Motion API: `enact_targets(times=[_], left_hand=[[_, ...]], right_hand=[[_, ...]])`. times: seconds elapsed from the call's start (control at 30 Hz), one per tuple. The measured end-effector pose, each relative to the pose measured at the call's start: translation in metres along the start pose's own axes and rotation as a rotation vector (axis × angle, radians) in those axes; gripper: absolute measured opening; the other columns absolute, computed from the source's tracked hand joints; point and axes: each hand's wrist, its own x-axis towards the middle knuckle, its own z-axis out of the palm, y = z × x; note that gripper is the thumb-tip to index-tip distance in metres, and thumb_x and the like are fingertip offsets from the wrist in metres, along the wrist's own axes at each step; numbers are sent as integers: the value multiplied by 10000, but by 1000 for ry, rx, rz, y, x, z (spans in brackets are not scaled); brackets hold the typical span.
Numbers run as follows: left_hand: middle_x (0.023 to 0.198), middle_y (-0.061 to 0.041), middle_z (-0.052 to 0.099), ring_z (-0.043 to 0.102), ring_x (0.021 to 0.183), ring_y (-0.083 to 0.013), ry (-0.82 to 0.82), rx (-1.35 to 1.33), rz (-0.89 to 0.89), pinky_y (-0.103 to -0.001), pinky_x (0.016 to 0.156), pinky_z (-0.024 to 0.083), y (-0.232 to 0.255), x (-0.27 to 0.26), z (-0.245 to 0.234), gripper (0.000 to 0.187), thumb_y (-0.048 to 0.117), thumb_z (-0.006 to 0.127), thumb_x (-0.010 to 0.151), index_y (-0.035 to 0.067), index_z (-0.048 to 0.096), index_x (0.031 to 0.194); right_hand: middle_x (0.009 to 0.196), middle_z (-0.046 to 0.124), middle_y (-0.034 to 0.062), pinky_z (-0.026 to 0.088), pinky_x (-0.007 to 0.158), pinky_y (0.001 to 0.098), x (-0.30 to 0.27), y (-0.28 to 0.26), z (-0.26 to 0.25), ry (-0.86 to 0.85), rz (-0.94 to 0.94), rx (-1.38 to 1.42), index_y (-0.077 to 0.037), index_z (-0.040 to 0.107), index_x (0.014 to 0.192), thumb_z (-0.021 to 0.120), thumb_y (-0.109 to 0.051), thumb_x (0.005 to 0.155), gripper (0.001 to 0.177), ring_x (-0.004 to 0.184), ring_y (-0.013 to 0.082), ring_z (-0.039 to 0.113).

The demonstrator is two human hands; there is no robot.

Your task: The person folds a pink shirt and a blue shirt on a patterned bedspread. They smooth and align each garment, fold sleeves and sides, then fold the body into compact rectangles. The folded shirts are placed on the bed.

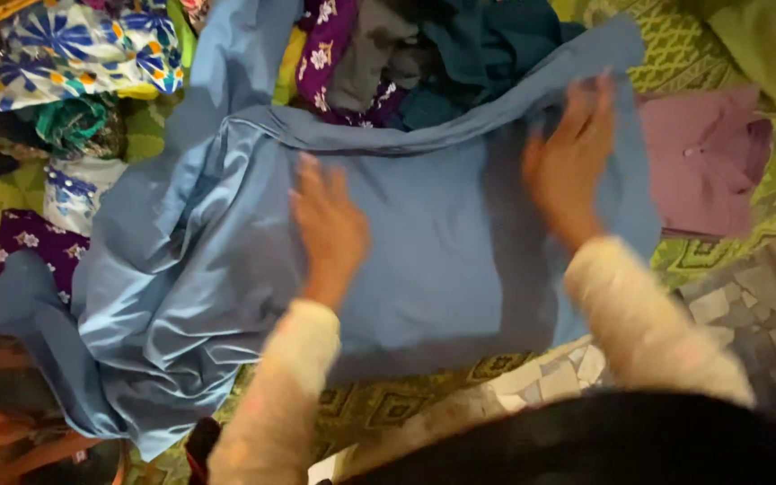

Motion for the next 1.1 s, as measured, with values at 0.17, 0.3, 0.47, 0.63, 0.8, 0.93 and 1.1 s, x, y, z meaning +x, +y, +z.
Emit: enact_targets(times=[0.17, 0.3, 0.47, 0.63, 0.8, 0.93, 1.1], left_hand=[[1607, -225, 328, 288, 1504, -420, -362, -164, 257, -669, 1175, 242, 36, -97, 8, 662, 325, 650, 883, 107, 453, 1476], [1612, -176, 333, 288, 1502, -390, -425, -145, 295, -654, 1174, 225, -5, -115, -7, 727, 456, 639, 899, 132, 431, 1517], [1618, -205, 293, 244, 1506, -420, -357, -53, -20, -643, 1188, 193, -32, -132, -27, 808, 565, 608, 923, 96, 397, 1546], [1608, -166, 337, 257, 1499, -379, -462, -131, 125, -629, 1185, 199, -20, -172, -25, 771, 543, 612, 909, 131, 424, 1533], [1527, -153, 450, 355, 1446, -366, -357, 10, 4, -614, 1149, 264, -88, -185, -85, 686, 482, 632, 912, 98, 494, 1463], [1331, -188, 573, 490, 1272, -405, 118, -4, -307, -545, 1062, 375, -190, -202, -133, 448, 189, 622, 882, 38, 575, 1301], [1260, -206, 637, 563, 1216, -428, 336, -267, -498, -510, 1056, 450, -313, -189, -132, 336, -24, 519, 906, 28, 614, 1223]], right_hand=[[1401, 549, 227, 395, 1072, 571, -99, -139, -31, -532, -388, 63, -19, 610, 1311, 674, -361, 871, 562, 1235, 367, 571], [1425, 564, 145, 378, 1074, 573, -138, -90, -43, -462, -416, 315, -136, 629, 1309, 652, -386, 852, 522, 1299, 356, 545], [1531, 524, 195, 298, 1174, 626, -190, -50, -37, -176, 208, -199, -57, 544, 1457, 619, -380, 1053, 522, 1461, 430, 422], [1484, 512, 170, 274, 1156, 643, -188, -150, -38, -487, -139, 206, -130, 564, 1411, 565, -432, 955, 547, 1420, 381, 411], [1558, 462, 219, 238, 1118, 692, -198, -161, -39, -533, -217, 82, -132, 553, 1426, 555, -383, 971, 519, 1480, 416, 349], [1571, 472, 224, 277, 1124, 700, -198, -182, -22, -384, -33, -71, -103, 546, 1484, 618, -339, 977, 564, 1477, 446, 357], [924, 692, 166, 491, 754, 507, -166, -392, -34, -488, -146, 290, -102, 747, 995, 725, -202, 766, 251, 860, 382, 639]])
